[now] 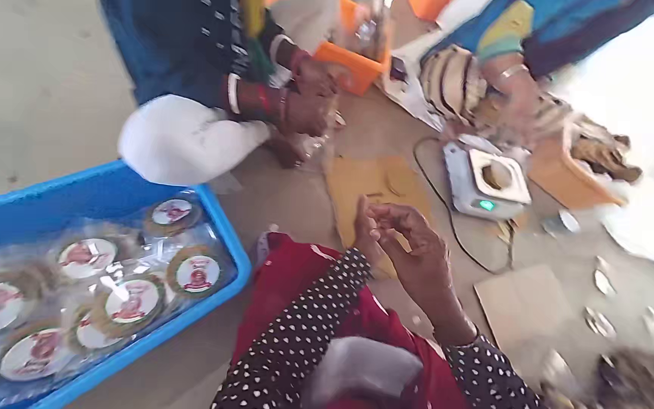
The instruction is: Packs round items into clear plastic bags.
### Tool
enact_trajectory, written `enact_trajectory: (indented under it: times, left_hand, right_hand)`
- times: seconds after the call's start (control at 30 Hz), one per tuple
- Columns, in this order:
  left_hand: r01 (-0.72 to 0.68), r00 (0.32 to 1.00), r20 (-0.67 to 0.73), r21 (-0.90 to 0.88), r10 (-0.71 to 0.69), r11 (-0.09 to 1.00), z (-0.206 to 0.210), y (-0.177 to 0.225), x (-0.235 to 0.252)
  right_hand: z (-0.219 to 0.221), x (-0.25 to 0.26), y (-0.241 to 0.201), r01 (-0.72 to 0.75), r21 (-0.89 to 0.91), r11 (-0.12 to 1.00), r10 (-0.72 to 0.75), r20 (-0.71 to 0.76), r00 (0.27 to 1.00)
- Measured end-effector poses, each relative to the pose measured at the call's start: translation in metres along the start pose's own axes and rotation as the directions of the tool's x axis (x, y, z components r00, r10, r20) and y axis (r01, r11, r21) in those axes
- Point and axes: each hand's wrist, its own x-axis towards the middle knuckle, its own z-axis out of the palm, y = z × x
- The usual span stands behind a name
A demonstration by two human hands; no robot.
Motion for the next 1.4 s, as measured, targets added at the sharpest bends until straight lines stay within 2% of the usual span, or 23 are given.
enact_trajectory:
  times: [0.07, 0.13, 0.23, 0.3, 0.37, 0.43, 0.5, 0.53, 0.57, 0.63, 0.67, 0.7, 0.77, 0.83, 0.87, 0.97, 1.03, 1.1, 1.2, 1.3, 1.4]
  left_hand:
    - [0.091, 0.992, -0.098, 0.154, -0.076, 0.984, 0.003, -0.003, 0.001]
    - [0.114, 0.991, -0.098, 0.272, -0.090, 0.955, 0.003, -0.006, 0.004]
    - [-0.005, 0.993, 0.107, 0.482, -0.053, 0.876, 0.000, -0.008, -0.001]
    - [-0.149, 0.953, 0.297, 0.615, -0.053, 0.774, 0.001, -0.009, -0.012]
    - [-0.321, 0.878, 0.467, 0.732, -0.100, 0.600, 0.003, -0.012, -0.026]
    - [-0.473, 0.766, 0.581, 0.799, -0.276, 0.370, 0.002, -0.015, -0.043]
    - [-0.601, 0.647, 0.569, 0.790, -0.508, 0.121, 0.005, -0.017, -0.069]
    - [-0.638, 0.611, 0.498, 0.770, -0.615, -0.011, 0.007, -0.017, -0.086]
    - [-0.669, 0.597, 0.409, 0.729, -0.690, -0.147, 0.007, -0.017, -0.104]
    - [-0.690, 0.618, 0.234, 0.619, -0.750, -0.375, 0.002, -0.018, -0.133]
    - [-0.678, 0.652, 0.193, 0.580, -0.733, -0.451, -0.005, -0.020, -0.145]
    - [-0.672, 0.683, 0.213, 0.560, -0.699, -0.485, -0.017, -0.021, -0.153]
    - [-0.678, 0.715, 0.368, 0.571, -0.594, -0.463, -0.042, -0.021, -0.164]
    - [-0.728, 0.684, 0.599, 0.597, -0.415, -0.338, -0.070, -0.022, -0.168]
    - [-0.745, 0.666, 0.672, 0.609, -0.324, -0.270, -0.082, -0.023, -0.167]
    - [-0.732, 0.679, 0.717, 0.677, -0.157, -0.078, -0.098, -0.016, -0.165]
    - [-0.720, 0.691, 0.717, 0.693, -0.096, -0.010, -0.097, -0.012, -0.169]
    - [-0.716, 0.696, 0.716, 0.698, -0.052, 0.012, -0.093, -0.007, -0.172]
    - [-0.726, 0.686, 0.726, 0.687, -0.040, 0.020, -0.087, 0.001, -0.178]
    - [-0.761, 0.643, 0.762, 0.647, -0.081, 0.047, -0.077, 0.002, -0.186]
    - [-0.761, 0.631, 0.759, 0.646, -0.157, 0.063, -0.065, 0.002, -0.198]
  right_hand:
    - [-0.031, -0.045, 0.015, -0.128, -0.035, 0.991, 0.126, -0.037, 0.991]
    - [-0.052, -0.094, 0.031, -0.234, -0.062, 0.970, 0.231, -0.058, 0.971]
    - [-0.071, -0.164, 0.050, -0.430, -0.023, 0.903, 0.426, -0.090, 0.900]
    - [-0.081, -0.201, 0.060, -0.518, 0.003, 0.856, 0.514, -0.122, 0.849]
    - [-0.089, -0.232, 0.075, -0.564, 0.044, 0.825, 0.562, -0.174, 0.809]
    - [-0.094, -0.254, 0.091, -0.599, 0.102, 0.794, 0.604, -0.240, 0.759]
    - [-0.096, -0.268, 0.105, -0.633, 0.121, 0.765, 0.637, -0.291, 0.714]
    - [-0.096, -0.273, 0.109, -0.652, 0.112, 0.750, 0.650, -0.304, 0.696]
    - [-0.096, -0.276, 0.112, -0.665, 0.091, 0.741, 0.656, -0.310, 0.688]
    - [-0.093, -0.276, 0.114, -0.666, 0.029, 0.746, 0.640, -0.308, 0.704]
    - [-0.091, -0.276, 0.114, -0.661, -0.012, 0.750, 0.627, -0.304, 0.717]
    - [-0.089, -0.275, 0.113, -0.663, -0.052, 0.747, 0.624, -0.292, 0.725]
    - [-0.087, -0.273, 0.112, -0.672, -0.099, 0.734, 0.632, -0.265, 0.729]
    - [-0.084, -0.273, 0.112, -0.652, -0.111, 0.750, 0.609, -0.267, 0.747]
    - [-0.084, -0.272, 0.112, -0.633, -0.105, 0.767, 0.590, -0.273, 0.760]
    - [-0.086, -0.268, 0.109, -0.615, -0.077, 0.784, 0.572, -0.294, 0.766]
    - [-0.089, -0.267, 0.103, -0.606, -0.052, 0.793, 0.565, -0.306, 0.766]
    - [-0.091, -0.263, 0.091, -0.563, -0.013, 0.826, 0.529, -0.328, 0.783]
    - [-0.088, -0.250, 0.058, -0.439, 0.157, 0.885, 0.466, -0.316, 0.826]
    - [-0.076, -0.234, 0.012, -0.252, 0.240, 0.938, 0.300, -0.193, 0.934]
    - [-0.053, -0.219, -0.020, -0.205, 0.238, 0.949, 0.240, -0.127, 0.962]
